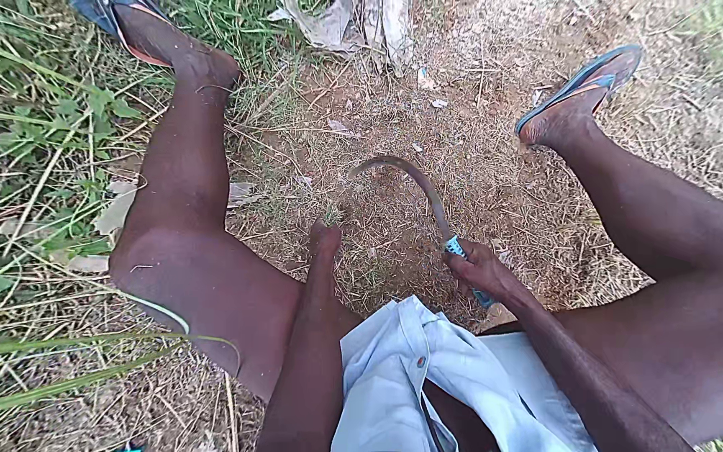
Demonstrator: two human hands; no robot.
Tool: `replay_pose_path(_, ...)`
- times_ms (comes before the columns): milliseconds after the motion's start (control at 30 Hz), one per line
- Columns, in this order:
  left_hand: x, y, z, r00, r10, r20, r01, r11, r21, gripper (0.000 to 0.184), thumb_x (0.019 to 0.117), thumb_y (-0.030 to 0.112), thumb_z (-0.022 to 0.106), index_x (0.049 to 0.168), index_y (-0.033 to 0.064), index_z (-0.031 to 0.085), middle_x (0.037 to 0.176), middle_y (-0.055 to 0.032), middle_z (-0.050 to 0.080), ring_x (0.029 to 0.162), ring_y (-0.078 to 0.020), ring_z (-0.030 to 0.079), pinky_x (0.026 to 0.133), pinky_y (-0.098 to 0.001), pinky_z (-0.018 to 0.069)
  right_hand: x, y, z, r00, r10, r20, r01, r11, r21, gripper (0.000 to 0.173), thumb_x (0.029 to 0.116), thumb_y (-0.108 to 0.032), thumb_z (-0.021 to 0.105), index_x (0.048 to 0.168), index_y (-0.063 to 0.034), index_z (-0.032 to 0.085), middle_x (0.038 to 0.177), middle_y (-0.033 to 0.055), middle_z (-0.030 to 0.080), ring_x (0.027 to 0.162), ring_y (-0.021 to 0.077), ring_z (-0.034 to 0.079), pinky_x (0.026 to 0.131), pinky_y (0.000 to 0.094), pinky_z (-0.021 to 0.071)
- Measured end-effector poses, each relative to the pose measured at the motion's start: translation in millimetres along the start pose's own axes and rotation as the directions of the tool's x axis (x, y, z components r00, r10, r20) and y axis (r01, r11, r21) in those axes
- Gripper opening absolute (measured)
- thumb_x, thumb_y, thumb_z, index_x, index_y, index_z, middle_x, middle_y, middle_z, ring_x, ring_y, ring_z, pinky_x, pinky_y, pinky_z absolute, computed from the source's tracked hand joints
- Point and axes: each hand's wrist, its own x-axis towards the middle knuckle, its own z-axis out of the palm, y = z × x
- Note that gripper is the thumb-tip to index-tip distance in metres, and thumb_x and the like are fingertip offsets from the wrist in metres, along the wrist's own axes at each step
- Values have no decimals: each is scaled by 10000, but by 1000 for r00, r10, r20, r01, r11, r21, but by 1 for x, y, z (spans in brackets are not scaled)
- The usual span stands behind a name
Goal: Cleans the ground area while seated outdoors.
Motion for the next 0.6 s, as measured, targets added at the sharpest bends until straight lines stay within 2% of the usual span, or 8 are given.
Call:
replay_pose_path(100, 0, -1, 0, 1000, -15, 9, 15, 1000, 2, 421, 1071, 229, 496, 1382, -54, 522, 1293, -345, 590, 1177, -485, 600, 977, -653, 467, -4, -7, 12, 984, -110, -139, 146, 948, 284, 171, 1021, -213, 492, 1029, -65, 577, 612, 11, 601, 459, 129, 591, 470, 295, 553)
replay_pose_path(133, 0, -2, 0, 1000, -18, 6, 18, 1000, 5, 425, 1070, 232, 498, 1383, -55, 518, 1285, -344, 588, 1162, -479, 602, 965, -647, 471, -3, 0, 17, 984, -120, -131, 146, 966, 212, 192, 1013, -227, 494, 1027, -58, 582, 621, 7, 600, 476, 123, 597, 487, 300, 557)
replay_pose_path(200, 1, -1, -1, 1000, -15, 9, 15, 1000, 10, 433, 1069, 223, 506, 1392, -64, 509, 1303, -348, 581, 1187, -479, 597, 988, -641, 468, -5, 18, 15, 997, 21, 80, -6, 983, -184, 298, 1028, -315, 500, 1090, -45, 608, 736, 50, 573, 608, 169, 582, 617, 380, 518)
replay_pose_path(267, 0, 0, -1, 1000, -8, 7, 7, 1000, 23, 420, 1065, 208, 510, 1385, -63, 518, 1309, -345, 582, 1203, -474, 593, 1000, -637, 464, -6, 24, 16, 953, 221, 208, -97, 871, -482, 359, 1045, -374, 502, 1145, -51, 622, 858, 136, 623, 739, 280, 636, 712, 507, 520)
replay_pose_path(367, 0, -4, 2, 1000, -22, -6, 22, 999, 31, 405, 1052, 196, 517, 1370, -54, 540, 1310, -340, 588, 1217, -481, 589, 1002, -657, 459, -2, 14, 9, 952, 240, 190, -85, 803, -590, 386, 1041, -399, 507, 1180, -67, 645, 964, 176, 662, 882, 346, 658, 789, 584, 496)
replay_pose_path(467, 4, -1, -1, 1000, -3, -14, 3, 1000, 20, 412, 1055, 201, 506, 1368, -66, 529, 1304, -346, 584, 1205, -487, 588, 984, -659, 465, 1, 4, -2, 975, 162, 155, -64, 864, -499, 372, 1025, -403, 532, 1129, -71, 665, 870, 139, 649, 769, 295, 642, 728, 537, 507)
replay_pose_path(500, 4, -2, -1, 1000, -4, -10, 4, 1000, 24, 416, 1057, 204, 504, 1369, -71, 524, 1310, -348, 577, 1211, -488, 582, 989, -655, 464, -1, 3, -5, 987, 105, 124, -46, 912, -408, 336, 1013, -381, 539, 1084, -78, 665, 787, 94, 629, 671, 235, 623, 656, 469, 520)
replay_pose_path(600, 2, -2, -2, 1000, -9, -19, 10, 1000, 13, 393, 1048, 192, 517, 1336, -74, 546, 1290, -345, 588, 1196, -483, 588, 986, -655, 461, -5, -3, -5, 995, -45, -89, 53, 995, 89, 196, 1004, -250, 532, 1011, -71, 612, 616, 7, 575, 467, 118, 569, 476, 293, 529)
